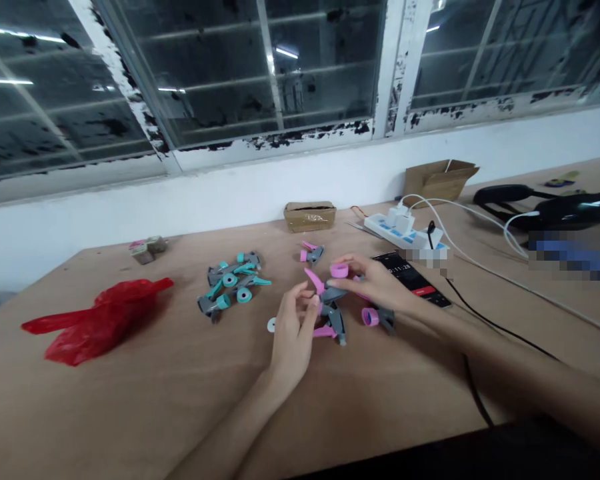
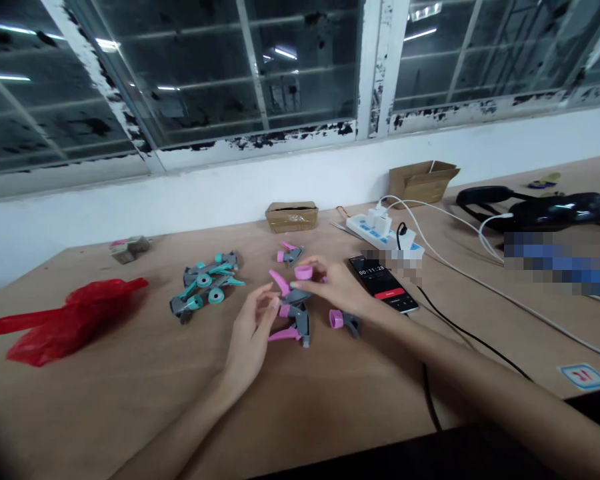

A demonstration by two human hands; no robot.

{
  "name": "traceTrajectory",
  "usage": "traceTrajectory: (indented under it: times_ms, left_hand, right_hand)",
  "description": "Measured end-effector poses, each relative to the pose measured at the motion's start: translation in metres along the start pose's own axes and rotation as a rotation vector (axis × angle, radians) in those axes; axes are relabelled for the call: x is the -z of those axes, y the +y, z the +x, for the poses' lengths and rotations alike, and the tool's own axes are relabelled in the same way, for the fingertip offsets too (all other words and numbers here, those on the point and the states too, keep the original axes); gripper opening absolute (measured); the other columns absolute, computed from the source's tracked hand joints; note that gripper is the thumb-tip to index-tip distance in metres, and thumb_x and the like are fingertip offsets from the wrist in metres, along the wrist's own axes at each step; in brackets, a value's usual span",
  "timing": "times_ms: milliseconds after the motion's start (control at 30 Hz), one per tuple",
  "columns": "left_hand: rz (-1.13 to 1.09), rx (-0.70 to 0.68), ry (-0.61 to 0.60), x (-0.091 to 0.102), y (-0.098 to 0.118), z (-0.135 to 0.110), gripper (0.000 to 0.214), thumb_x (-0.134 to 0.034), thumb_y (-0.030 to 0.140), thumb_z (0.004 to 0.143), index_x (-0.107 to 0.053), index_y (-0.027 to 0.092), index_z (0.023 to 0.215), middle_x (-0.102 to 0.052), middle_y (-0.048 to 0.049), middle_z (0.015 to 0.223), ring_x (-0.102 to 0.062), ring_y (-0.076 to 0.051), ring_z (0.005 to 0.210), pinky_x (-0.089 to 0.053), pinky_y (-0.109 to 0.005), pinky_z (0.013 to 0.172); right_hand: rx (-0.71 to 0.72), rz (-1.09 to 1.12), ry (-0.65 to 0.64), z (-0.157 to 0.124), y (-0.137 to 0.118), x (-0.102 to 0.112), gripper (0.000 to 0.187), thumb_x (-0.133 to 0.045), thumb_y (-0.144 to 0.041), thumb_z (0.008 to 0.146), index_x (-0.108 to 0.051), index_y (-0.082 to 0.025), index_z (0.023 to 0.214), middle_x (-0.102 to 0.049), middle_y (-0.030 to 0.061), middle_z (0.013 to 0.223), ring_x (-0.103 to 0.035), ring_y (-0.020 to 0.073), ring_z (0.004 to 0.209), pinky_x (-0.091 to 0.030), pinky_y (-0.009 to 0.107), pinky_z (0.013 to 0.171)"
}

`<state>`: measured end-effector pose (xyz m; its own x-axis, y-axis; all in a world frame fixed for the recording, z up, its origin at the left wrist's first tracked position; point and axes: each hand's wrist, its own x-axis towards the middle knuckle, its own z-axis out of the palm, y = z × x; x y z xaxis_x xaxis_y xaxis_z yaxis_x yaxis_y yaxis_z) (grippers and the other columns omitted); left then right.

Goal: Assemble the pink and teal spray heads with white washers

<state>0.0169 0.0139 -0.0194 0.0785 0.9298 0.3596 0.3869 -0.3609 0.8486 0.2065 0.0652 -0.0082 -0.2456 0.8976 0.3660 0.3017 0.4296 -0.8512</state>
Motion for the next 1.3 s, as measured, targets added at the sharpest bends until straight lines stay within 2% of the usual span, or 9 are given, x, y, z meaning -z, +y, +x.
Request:
traceTrajectory:
  times_ms: [100, 200, 300, 433, 600, 767, 1000, 1167, 1300]
  left_hand:
    - [0.053, -0.052, 0.007, -0.001, -0.003, -0.002, 0.029, -0.047, 0.030, 0.089, -0.046, 0.020, 0.116, -0.058, -0.0073, 0.104, -0.059, -0.017, 0.091, -0.049, -0.033, 0.079]
    - [0.093, -0.104, -0.041, -0.003, -0.007, -0.004, 0.026, -0.047, 0.028, 0.089, -0.047, 0.021, 0.114, -0.057, -0.0061, 0.101, -0.059, -0.017, 0.092, -0.050, -0.033, 0.079]
    - [0.107, -0.126, -0.067, -0.006, -0.011, -0.006, 0.023, -0.046, 0.027, 0.090, -0.048, 0.022, 0.112, -0.056, -0.0058, 0.100, -0.059, -0.017, 0.092, -0.051, -0.032, 0.076]
    - [0.129, -0.150, -0.051, -0.007, -0.016, -0.006, 0.021, -0.047, 0.025, 0.089, -0.047, 0.021, 0.110, -0.056, -0.0055, 0.097, -0.058, -0.017, 0.090, -0.051, -0.032, 0.077]
    - [0.195, -0.186, 0.021, 0.000, -0.017, 0.003, 0.017, -0.048, 0.023, 0.088, -0.048, 0.020, 0.105, -0.057, -0.0052, 0.096, -0.059, -0.017, 0.087, -0.049, -0.032, 0.079]
    - [0.371, -0.128, 0.040, 0.021, -0.021, 0.024, 0.011, -0.044, 0.022, 0.088, -0.054, 0.019, 0.092, -0.058, -0.0060, 0.095, -0.057, -0.019, 0.091, -0.045, -0.034, 0.084]
    - [0.434, 0.019, -0.153, 0.061, -0.043, 0.048, 0.010, -0.052, 0.025, 0.081, -0.059, 0.017, 0.077, -0.063, -0.0045, 0.079, -0.061, -0.020, 0.078, -0.047, -0.033, 0.077]
    - [0.432, 0.104, -0.268, 0.080, -0.043, 0.032, 0.024, -0.065, 0.040, 0.070, -0.061, 0.018, 0.079, -0.065, -0.0040, 0.080, -0.062, -0.020, 0.076, -0.048, -0.030, 0.069]
    - [0.436, 0.120, -0.325, 0.087, -0.037, 0.018, 0.030, -0.070, 0.040, 0.064, -0.064, 0.020, 0.085, -0.065, -0.0033, 0.086, -0.061, -0.019, 0.077, -0.047, -0.029, 0.070]
  right_hand:
    - [0.004, -0.119, 0.036, 0.036, 0.014, 0.010, 0.035, -0.062, -0.045, 0.076, -0.053, -0.018, 0.098, -0.068, 0.0032, 0.085, -0.065, 0.0177, 0.074, -0.050, 0.031, 0.067]
    - [0.010, -0.467, 0.160, 0.073, 0.026, 0.016, 0.038, -0.060, -0.047, 0.077, -0.053, -0.016, 0.099, -0.068, 0.0065, 0.086, -0.065, 0.0189, 0.073, -0.048, 0.032, 0.066]
    - [0.039, -0.682, 0.208, 0.100, 0.030, 0.013, 0.041, -0.065, -0.045, 0.075, -0.054, -0.015, 0.100, -0.068, 0.0104, 0.089, -0.063, 0.0255, 0.082, -0.041, 0.041, 0.081]
    - [0.116, -0.858, 0.132, 0.110, 0.034, -0.009, 0.030, -0.063, -0.037, 0.078, -0.058, -0.015, 0.097, -0.066, 0.0142, 0.100, -0.056, 0.0310, 0.100, -0.025, 0.047, 0.094]
    - [0.126, -0.968, 0.030, 0.105, 0.047, -0.029, 0.040, -0.057, -0.051, 0.079, -0.063, -0.015, 0.096, -0.066, 0.0149, 0.102, -0.055, 0.0326, 0.103, -0.025, 0.048, 0.093]
    - [0.113, -1.001, -0.004, 0.099, 0.051, -0.028, 0.053, -0.043, -0.063, 0.081, -0.063, -0.020, 0.105, -0.067, 0.0113, 0.105, -0.054, 0.0313, 0.105, -0.023, 0.051, 0.096]
    - [0.172, -0.972, -0.023, 0.061, 0.018, -0.015, 0.053, -0.034, -0.062, 0.086, -0.060, -0.023, 0.111, -0.063, 0.0093, 0.113, -0.049, 0.0291, 0.113, -0.022, 0.049, 0.099]
    - [0.223, -0.798, -0.260, 0.014, -0.006, -0.006, 0.056, -0.036, -0.065, 0.083, -0.062, -0.021, 0.106, -0.063, 0.0089, 0.112, -0.051, 0.0289, 0.111, -0.024, 0.049, 0.097]
    - [0.183, -0.722, -0.384, -0.004, -0.007, -0.010, 0.057, -0.041, -0.066, 0.080, -0.063, -0.022, 0.109, -0.061, 0.0094, 0.114, -0.050, 0.0289, 0.112, -0.025, 0.047, 0.097]
